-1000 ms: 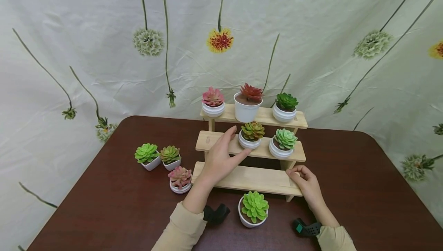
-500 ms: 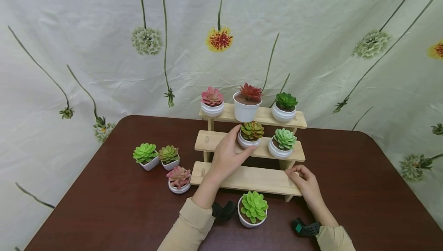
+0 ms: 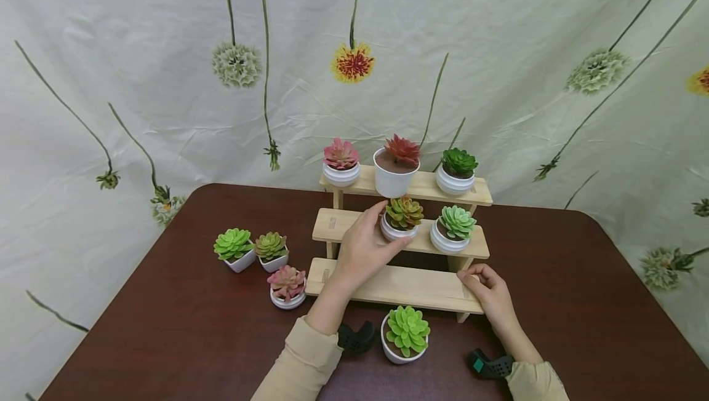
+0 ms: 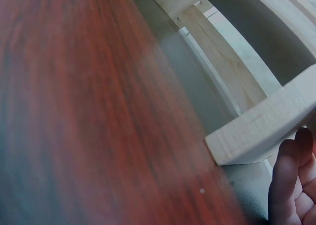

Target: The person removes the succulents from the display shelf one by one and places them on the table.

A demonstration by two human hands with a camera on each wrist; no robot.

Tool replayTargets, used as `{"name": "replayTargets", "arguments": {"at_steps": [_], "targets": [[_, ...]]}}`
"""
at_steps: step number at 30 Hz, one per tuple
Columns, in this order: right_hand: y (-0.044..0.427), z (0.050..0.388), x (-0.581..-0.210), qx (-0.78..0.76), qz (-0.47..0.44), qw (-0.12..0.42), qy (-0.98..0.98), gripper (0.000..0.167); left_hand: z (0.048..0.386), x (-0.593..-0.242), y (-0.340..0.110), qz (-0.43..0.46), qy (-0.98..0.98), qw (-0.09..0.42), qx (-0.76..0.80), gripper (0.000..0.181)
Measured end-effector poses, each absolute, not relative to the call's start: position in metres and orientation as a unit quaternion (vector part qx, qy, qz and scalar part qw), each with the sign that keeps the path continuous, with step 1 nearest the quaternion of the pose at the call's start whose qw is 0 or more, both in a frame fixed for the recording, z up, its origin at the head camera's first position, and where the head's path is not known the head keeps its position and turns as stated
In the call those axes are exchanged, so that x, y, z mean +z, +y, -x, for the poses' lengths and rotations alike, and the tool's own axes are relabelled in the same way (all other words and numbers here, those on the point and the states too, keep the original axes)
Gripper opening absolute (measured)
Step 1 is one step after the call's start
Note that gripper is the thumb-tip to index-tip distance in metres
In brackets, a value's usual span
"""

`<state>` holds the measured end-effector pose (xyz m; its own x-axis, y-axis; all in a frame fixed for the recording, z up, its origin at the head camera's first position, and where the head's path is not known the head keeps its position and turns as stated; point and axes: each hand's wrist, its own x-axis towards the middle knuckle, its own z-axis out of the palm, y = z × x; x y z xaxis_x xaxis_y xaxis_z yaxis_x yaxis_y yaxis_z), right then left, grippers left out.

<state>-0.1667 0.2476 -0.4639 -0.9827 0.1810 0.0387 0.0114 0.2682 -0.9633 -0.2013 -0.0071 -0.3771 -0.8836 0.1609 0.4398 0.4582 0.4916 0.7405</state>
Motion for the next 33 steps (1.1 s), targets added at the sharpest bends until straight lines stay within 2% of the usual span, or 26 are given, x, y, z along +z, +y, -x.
{"name": "replayTargets", "arguments": {"at_steps": [19, 33], "targets": [[0.249, 0.169, -0.467, 0.601, 0.056, 0.069, -0.794, 0.017, 0.197, -0.375, -0.013, 0.194, -0.854, 0.167, -0.453, 0.071], [0.248, 0.168, -0.464, 0.599, 0.058, 0.067, -0.795, 0.017, 0.190, -0.373, -0.023, 0.186, -0.851, 0.214, -0.442, 0.065]]}}
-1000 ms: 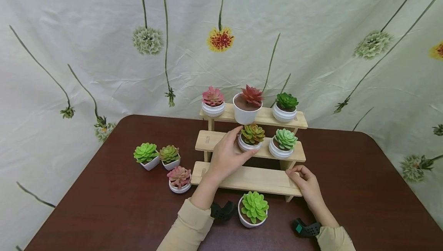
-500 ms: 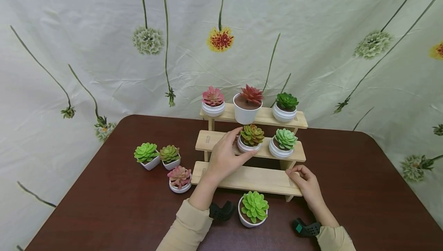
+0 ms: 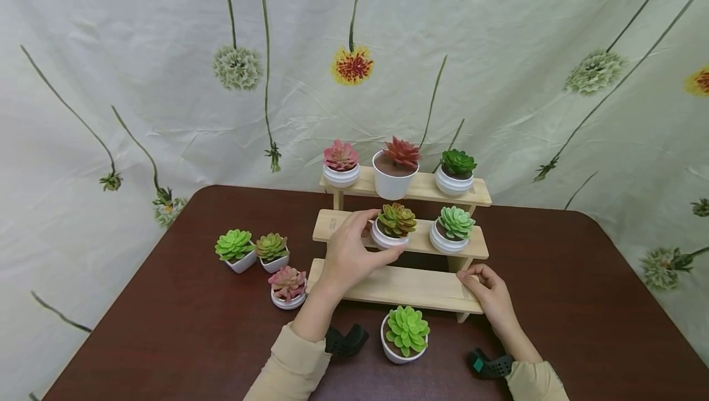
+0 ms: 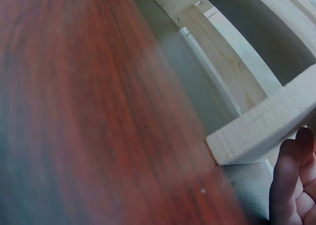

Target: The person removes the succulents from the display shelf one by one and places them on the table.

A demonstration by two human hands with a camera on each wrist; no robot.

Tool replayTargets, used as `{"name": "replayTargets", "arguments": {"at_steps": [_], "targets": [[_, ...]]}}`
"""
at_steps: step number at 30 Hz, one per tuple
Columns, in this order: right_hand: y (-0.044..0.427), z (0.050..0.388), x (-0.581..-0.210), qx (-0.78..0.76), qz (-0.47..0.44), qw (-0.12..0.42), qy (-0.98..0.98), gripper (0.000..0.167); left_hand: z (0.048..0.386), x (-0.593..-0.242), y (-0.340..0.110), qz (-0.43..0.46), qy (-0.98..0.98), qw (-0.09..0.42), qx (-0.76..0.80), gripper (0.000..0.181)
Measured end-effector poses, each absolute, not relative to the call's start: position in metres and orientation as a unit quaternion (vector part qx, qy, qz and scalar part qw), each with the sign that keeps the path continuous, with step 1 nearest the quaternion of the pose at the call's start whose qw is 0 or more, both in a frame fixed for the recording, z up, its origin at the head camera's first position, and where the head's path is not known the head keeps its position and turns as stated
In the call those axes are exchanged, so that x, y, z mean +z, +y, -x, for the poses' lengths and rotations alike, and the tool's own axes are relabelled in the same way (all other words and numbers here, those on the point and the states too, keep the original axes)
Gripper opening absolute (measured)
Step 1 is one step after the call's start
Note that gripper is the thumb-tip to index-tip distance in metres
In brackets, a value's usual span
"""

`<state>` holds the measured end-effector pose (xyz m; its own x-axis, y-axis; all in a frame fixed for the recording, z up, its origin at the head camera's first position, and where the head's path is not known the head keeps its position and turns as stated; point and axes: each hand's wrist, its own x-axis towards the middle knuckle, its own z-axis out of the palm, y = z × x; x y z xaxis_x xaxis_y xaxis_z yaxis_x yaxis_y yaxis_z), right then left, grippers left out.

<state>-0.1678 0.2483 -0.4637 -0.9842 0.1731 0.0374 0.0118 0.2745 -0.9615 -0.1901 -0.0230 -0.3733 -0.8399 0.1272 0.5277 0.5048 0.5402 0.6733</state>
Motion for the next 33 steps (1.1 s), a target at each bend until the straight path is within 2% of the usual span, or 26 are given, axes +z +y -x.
{"name": "replayTargets", "arguments": {"at_steps": [15, 33], "targets": [[0.249, 0.168, -0.465, 0.600, 0.054, 0.068, -0.796, 0.016, 0.170, -0.367, -0.049, 0.222, -0.831, 0.244, -0.447, 0.064], [0.247, 0.167, -0.460, 0.601, 0.064, 0.058, -0.794, 0.022, 0.149, -0.377, -0.098, 0.177, -0.866, 0.227, -0.409, 0.070]]}}
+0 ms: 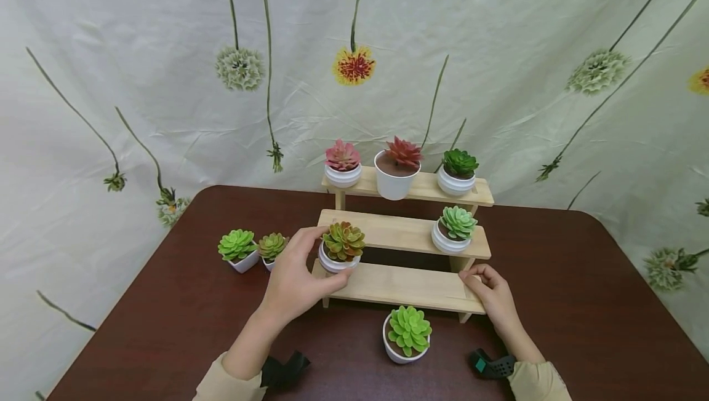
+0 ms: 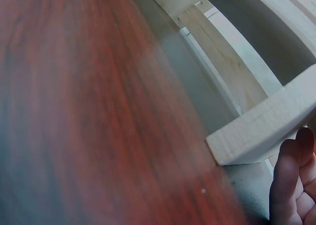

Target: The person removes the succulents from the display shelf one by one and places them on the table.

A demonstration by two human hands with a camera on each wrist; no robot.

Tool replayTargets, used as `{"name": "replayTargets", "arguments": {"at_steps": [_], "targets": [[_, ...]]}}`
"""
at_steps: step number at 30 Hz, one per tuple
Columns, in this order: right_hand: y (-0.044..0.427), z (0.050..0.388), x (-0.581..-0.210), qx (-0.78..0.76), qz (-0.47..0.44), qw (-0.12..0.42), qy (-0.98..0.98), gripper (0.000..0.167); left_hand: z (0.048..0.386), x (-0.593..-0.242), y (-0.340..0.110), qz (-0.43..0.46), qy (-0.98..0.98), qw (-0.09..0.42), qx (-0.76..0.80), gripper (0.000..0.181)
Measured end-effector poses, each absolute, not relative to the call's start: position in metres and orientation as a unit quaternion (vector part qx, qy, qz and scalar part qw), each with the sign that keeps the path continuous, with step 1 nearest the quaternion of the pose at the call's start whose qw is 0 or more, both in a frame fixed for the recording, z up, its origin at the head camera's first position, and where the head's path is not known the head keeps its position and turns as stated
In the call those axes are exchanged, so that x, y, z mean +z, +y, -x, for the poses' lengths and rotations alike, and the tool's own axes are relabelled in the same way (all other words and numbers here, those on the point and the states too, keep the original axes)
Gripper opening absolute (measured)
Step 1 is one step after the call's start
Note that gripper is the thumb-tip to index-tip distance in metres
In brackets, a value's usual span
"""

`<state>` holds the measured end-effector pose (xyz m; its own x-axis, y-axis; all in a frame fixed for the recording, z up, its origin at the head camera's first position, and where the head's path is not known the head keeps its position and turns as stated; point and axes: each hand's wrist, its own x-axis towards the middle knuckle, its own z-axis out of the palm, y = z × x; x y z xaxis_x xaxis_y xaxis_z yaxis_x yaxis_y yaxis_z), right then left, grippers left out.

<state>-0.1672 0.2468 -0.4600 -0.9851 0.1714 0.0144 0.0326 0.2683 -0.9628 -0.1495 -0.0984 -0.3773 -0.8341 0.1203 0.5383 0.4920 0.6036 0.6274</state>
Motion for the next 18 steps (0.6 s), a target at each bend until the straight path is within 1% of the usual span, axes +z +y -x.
{"name": "replayTargets", "arguments": {"at_steps": [12, 18], "targets": [[0.247, 0.167, -0.461, 0.605, 0.062, 0.065, -0.791, 0.021, 0.136, -0.387, -0.130, 0.141, -0.868, 0.241, -0.410, 0.065], [0.247, 0.167, -0.461, 0.605, 0.064, 0.064, -0.791, 0.023, 0.133, -0.391, -0.144, 0.111, -0.878, 0.243, -0.396, 0.069]]}}
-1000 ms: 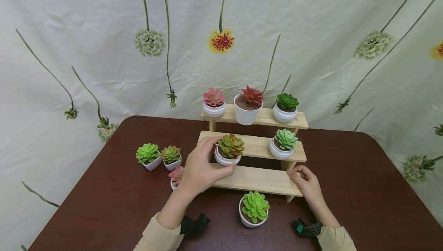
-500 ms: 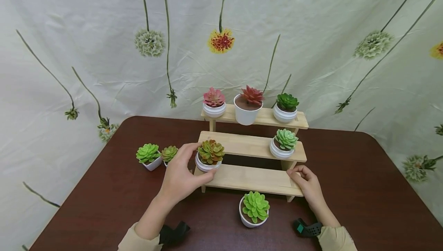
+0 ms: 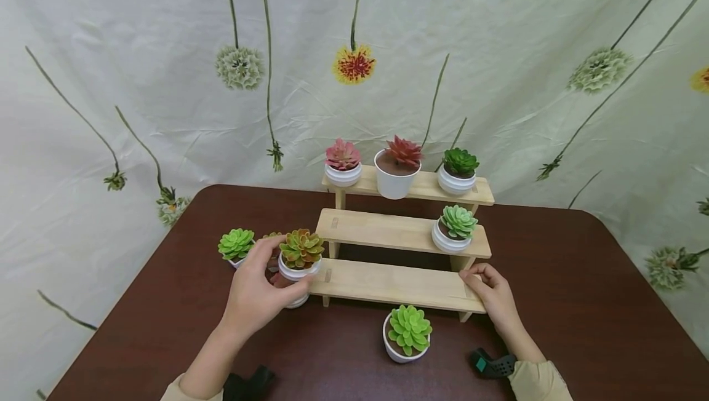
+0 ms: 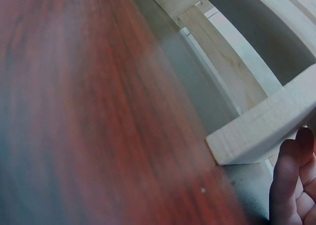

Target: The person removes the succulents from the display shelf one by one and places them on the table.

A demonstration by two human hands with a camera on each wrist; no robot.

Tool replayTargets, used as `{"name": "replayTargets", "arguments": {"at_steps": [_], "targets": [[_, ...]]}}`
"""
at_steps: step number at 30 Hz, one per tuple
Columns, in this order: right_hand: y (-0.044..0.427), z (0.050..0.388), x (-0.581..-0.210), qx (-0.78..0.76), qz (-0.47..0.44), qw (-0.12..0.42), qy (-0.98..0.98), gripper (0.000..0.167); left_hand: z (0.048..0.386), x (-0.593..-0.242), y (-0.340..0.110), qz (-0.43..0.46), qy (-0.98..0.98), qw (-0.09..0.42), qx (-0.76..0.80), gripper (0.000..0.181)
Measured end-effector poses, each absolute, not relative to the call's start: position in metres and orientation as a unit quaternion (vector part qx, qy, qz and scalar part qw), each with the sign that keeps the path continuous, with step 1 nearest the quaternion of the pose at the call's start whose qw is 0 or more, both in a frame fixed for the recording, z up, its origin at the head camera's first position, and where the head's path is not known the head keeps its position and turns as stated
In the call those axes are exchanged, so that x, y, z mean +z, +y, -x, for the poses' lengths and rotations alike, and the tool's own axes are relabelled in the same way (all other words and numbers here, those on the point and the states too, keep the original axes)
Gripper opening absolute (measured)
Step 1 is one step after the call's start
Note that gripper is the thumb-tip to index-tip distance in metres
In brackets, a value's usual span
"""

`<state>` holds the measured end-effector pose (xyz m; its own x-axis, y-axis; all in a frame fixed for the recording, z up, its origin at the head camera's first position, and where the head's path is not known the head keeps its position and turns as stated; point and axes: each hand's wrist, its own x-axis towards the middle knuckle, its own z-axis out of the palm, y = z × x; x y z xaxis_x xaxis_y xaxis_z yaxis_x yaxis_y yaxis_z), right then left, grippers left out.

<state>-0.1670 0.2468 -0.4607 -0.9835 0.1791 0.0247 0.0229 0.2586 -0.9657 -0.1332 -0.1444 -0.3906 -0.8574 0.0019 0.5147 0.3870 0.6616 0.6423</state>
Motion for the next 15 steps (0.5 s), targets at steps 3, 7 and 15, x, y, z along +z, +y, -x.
{"name": "replayTargets", "arguments": {"at_steps": [3, 7, 15], "targets": [[0.246, 0.167, -0.461, 0.603, 0.063, 0.064, -0.793, 0.023, 0.131, -0.393, -0.151, 0.098, -0.881, 0.246, -0.392, 0.069], [0.246, 0.167, -0.461, 0.605, 0.060, 0.064, -0.791, 0.022, 0.129, -0.396, -0.159, 0.086, -0.878, 0.256, -0.395, 0.067], [0.246, 0.167, -0.461, 0.599, 0.057, 0.072, -0.795, 0.023, 0.127, -0.399, -0.172, 0.059, -0.879, 0.264, -0.393, 0.065]]}}
